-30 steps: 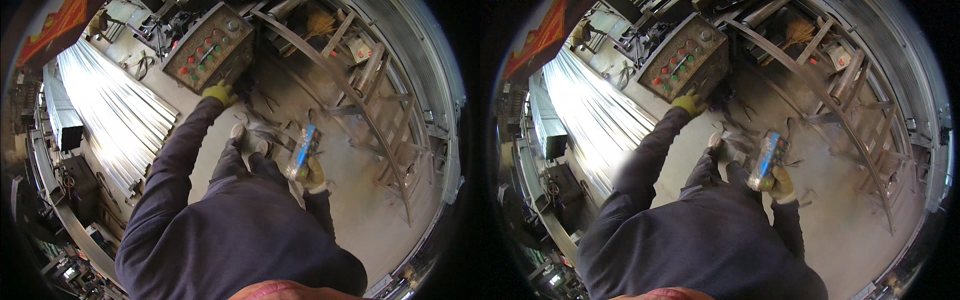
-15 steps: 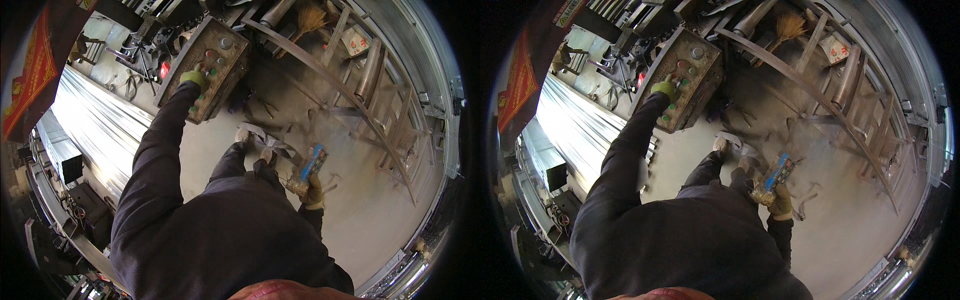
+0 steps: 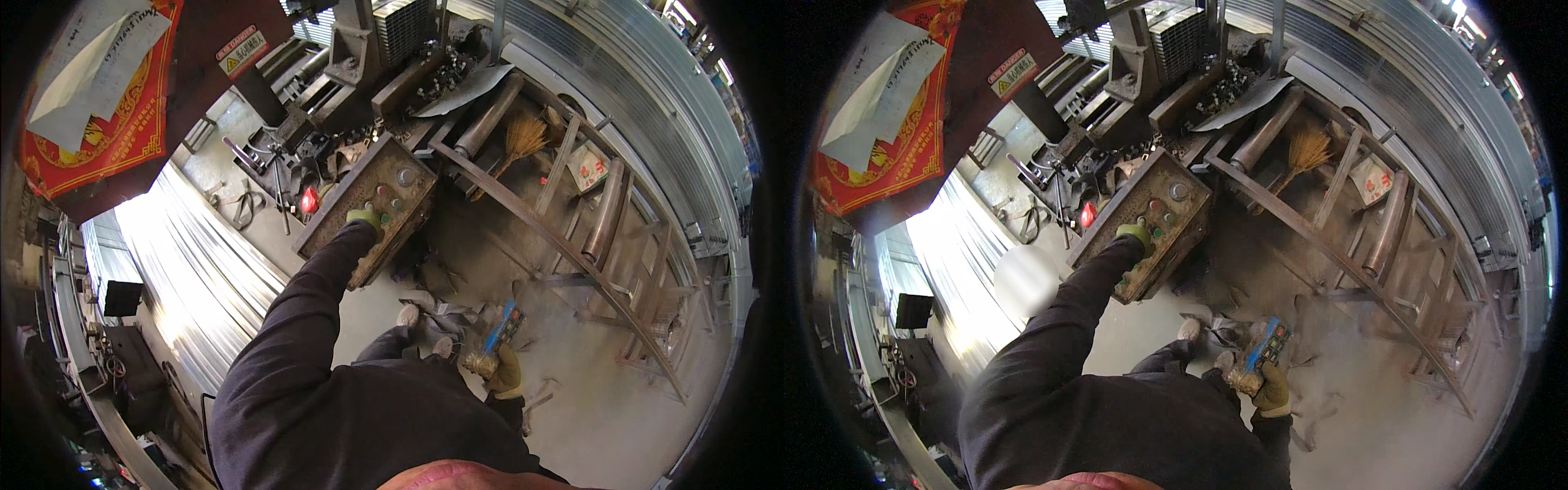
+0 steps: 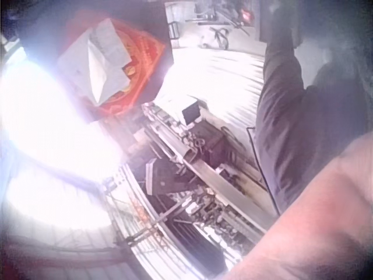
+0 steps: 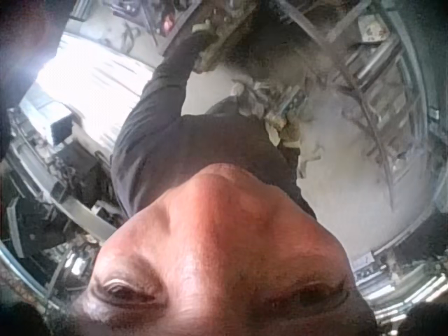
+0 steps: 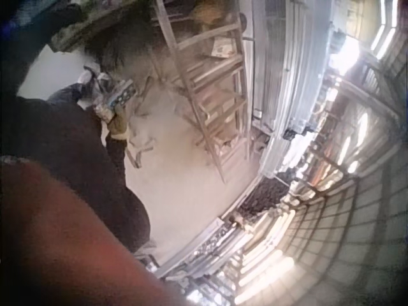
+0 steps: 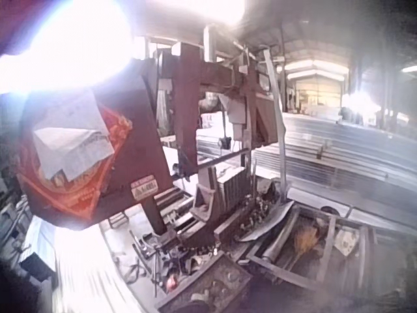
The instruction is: The person operates a crane using a handheld remote to lift a stack of metal sheets from a rack, then walks across the workshop floor to place the load onto a nearby rack. The person adjusts straps and guides the load during movement.
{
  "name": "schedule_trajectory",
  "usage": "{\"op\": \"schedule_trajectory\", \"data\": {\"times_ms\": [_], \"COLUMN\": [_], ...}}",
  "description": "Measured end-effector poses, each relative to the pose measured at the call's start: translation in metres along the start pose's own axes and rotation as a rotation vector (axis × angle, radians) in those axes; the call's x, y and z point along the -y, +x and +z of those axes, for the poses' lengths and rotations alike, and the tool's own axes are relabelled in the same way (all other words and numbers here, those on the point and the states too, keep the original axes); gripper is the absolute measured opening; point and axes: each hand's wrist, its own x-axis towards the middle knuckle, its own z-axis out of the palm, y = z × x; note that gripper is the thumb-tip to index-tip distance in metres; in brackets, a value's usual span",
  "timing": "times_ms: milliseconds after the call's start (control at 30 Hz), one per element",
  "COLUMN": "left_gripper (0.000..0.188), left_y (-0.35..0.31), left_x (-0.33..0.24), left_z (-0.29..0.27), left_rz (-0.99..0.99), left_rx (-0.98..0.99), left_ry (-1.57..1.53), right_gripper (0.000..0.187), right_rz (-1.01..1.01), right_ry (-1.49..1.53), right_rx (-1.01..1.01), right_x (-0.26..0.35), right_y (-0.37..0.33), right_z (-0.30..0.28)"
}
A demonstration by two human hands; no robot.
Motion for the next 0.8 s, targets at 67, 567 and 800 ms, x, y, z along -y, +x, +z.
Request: {"op": "schedule_trajectory", "data": {"times_ms": [67, 567, 800], "left_gripper": [0.096, 0.117, 0.110], "left_y": [-0.010, 0.041, -0.023], "left_x": [-0.005, -0.008, -0.008], "left_z": [-0.007, 0.035, -0.021], "left_rz": [-0.021, -0.110, -0.034], "left_rx": [0.030, 0.004, 0.208], "left_ry": [-0.019, 0.044, -0.139], "right_gripper": [0.065, 0.063, 0.058], "right_rz": [-0.012, 0.038, 0.020], "right_ry": [0.003, -0.042, -0.087], "right_rx": [-0.029, -0.108, -0.052], "right_x": [0.000, 0.004, 0.007], "right_y": [-0.002, -0.014, -0.006], "right_z": [0.004, -0.026, -0.054]}}
